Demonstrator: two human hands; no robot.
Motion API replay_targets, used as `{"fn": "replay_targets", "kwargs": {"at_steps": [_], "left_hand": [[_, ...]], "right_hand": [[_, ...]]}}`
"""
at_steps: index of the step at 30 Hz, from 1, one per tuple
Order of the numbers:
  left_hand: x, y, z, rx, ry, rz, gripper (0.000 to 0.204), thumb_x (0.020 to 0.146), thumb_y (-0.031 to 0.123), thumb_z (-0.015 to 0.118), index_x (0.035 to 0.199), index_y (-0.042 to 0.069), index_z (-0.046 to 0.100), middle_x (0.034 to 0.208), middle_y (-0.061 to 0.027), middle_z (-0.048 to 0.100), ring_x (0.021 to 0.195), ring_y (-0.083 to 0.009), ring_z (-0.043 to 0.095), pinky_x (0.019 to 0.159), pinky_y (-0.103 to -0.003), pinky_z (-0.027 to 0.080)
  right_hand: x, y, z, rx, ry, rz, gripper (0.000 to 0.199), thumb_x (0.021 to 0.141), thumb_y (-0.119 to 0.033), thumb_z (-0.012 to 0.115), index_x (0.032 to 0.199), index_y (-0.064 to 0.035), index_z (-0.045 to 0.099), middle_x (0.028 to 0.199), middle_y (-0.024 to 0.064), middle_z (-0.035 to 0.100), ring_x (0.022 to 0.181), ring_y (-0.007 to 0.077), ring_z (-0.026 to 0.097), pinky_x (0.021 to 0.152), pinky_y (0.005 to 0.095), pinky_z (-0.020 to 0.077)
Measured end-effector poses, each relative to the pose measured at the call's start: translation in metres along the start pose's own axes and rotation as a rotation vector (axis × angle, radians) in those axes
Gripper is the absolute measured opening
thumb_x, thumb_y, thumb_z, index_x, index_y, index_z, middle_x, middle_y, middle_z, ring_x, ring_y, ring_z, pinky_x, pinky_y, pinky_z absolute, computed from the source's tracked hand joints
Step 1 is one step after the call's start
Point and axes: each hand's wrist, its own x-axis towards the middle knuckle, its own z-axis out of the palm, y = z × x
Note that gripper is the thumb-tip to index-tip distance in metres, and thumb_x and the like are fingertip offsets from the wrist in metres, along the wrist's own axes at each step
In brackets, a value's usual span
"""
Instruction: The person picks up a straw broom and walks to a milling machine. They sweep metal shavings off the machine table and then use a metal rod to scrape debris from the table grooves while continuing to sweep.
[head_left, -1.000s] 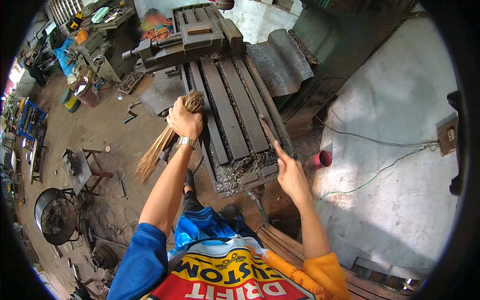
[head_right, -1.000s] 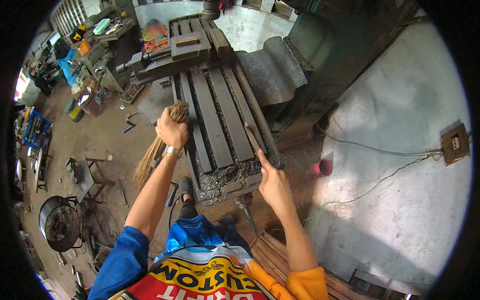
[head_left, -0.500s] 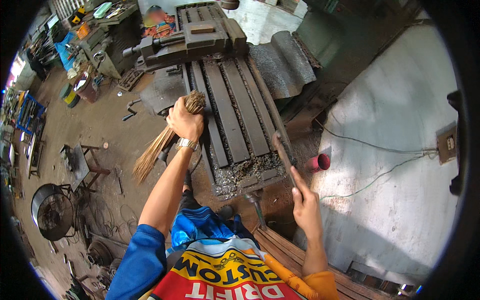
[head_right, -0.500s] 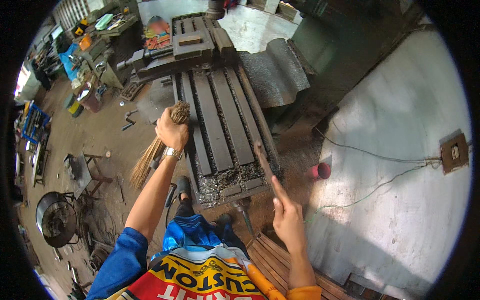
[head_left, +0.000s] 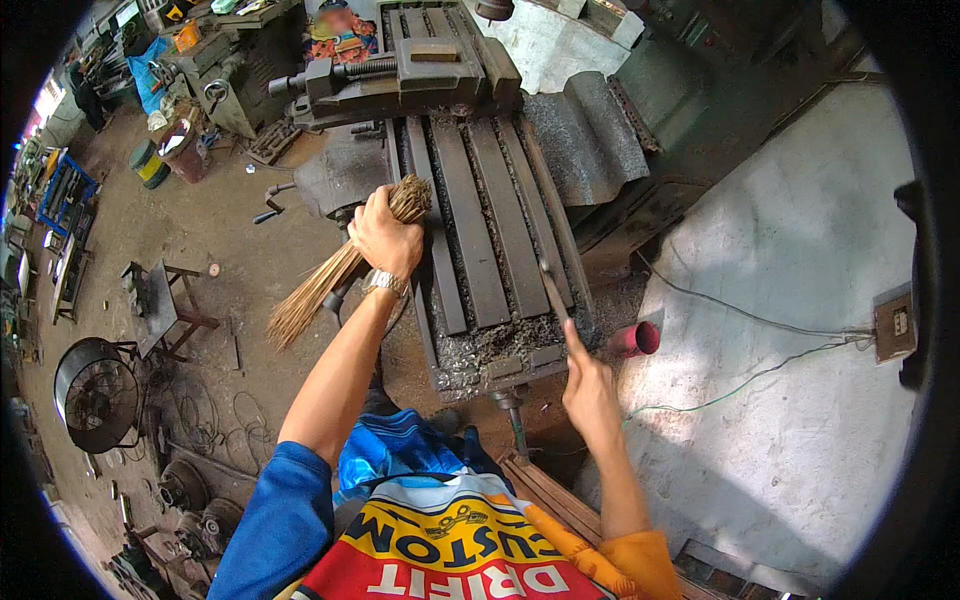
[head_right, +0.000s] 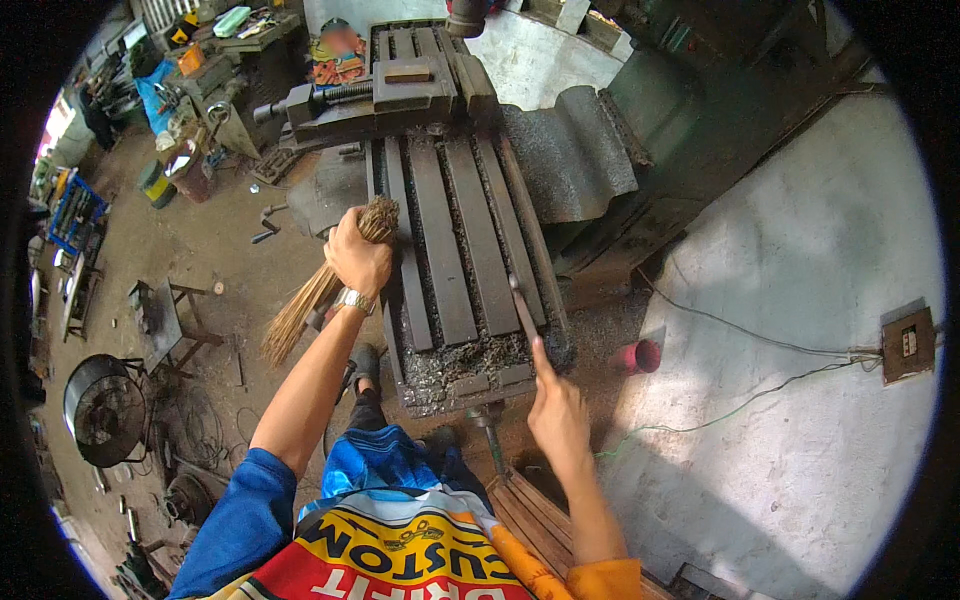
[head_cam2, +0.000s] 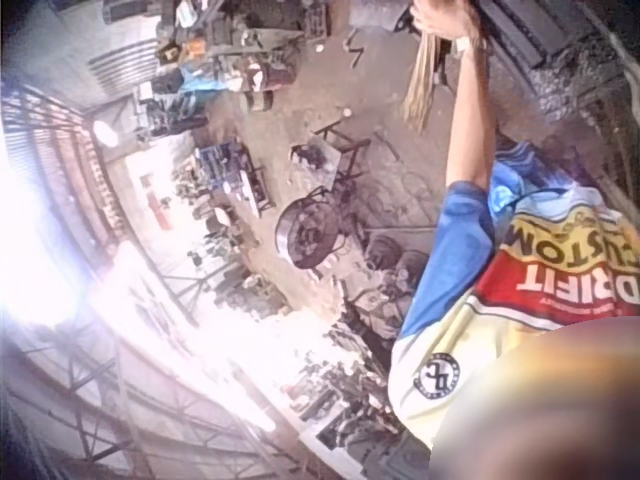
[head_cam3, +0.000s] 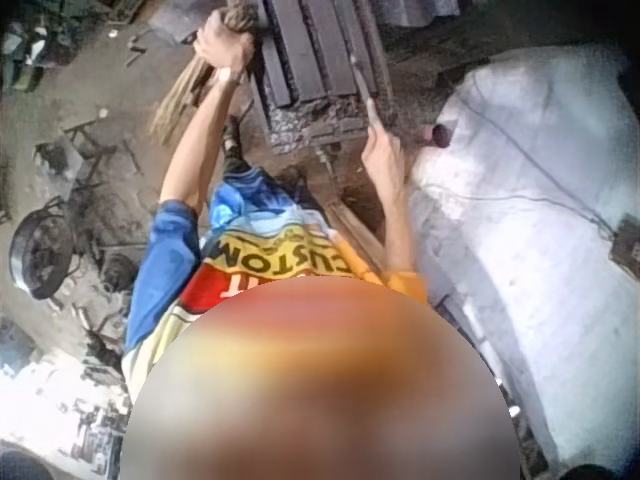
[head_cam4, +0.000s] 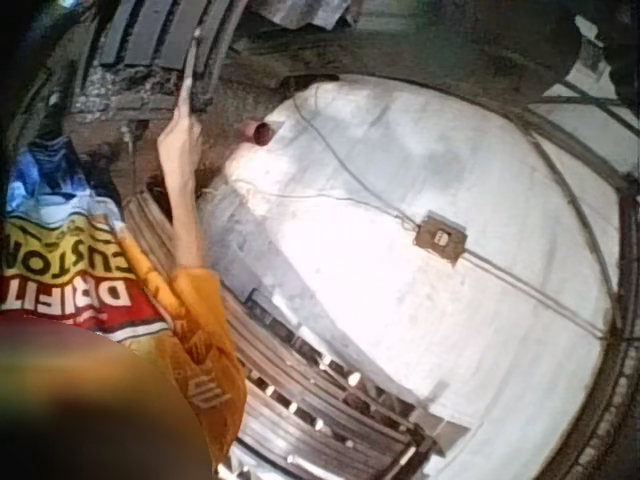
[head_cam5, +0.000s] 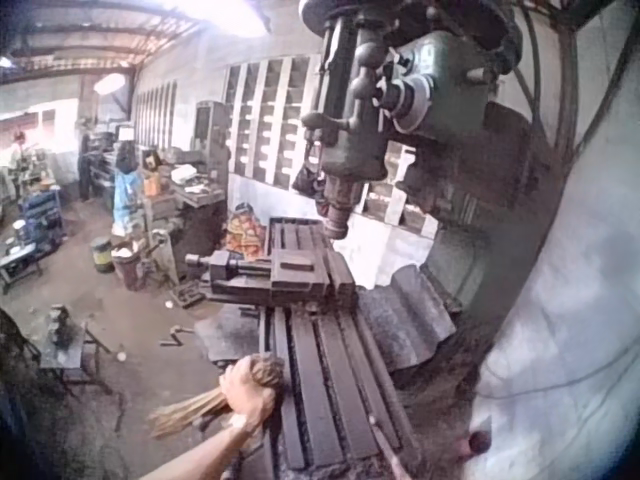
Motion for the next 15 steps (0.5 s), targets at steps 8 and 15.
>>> {"fn": "replay_targets", "kwargs": {"at_steps": [8,15], "left_hand": [[0.001,0.002,0.001,0.002,0.009,-0.002,0.033,0.074,0.014,0.069,0.107,0.011,0.066,0.104,-0.0081,0.069,0.102,-0.0338,0.06,0.09,-0.045,0.043],[0.0,0.002,0.0,-0.005,0.028,0.003,0.038,0.07,0.01,0.069,0.107,0.011,0.065,0.103,-0.0073,0.069,0.099,-0.0329,0.06,0.089,-0.045,0.043]], "right_hand": [[-0.062,0.001,-0.032,0.234,-0.021,0.017,0.056,0.101,-0.007,0.053,0.155,-0.0212,0.044,0.09,0.0298,0.065,0.081,0.0495,0.065,0.076,0.0488,0.0525],[0.041,-0.02,-0.024,0.232,0.11,-0.21,0.051,0.102,-0.009,0.052,0.152,-0.0167,0.047,0.105,0.0324,0.065,0.093,0.0519,0.062,0.078,0.0534,0.0485]]}}
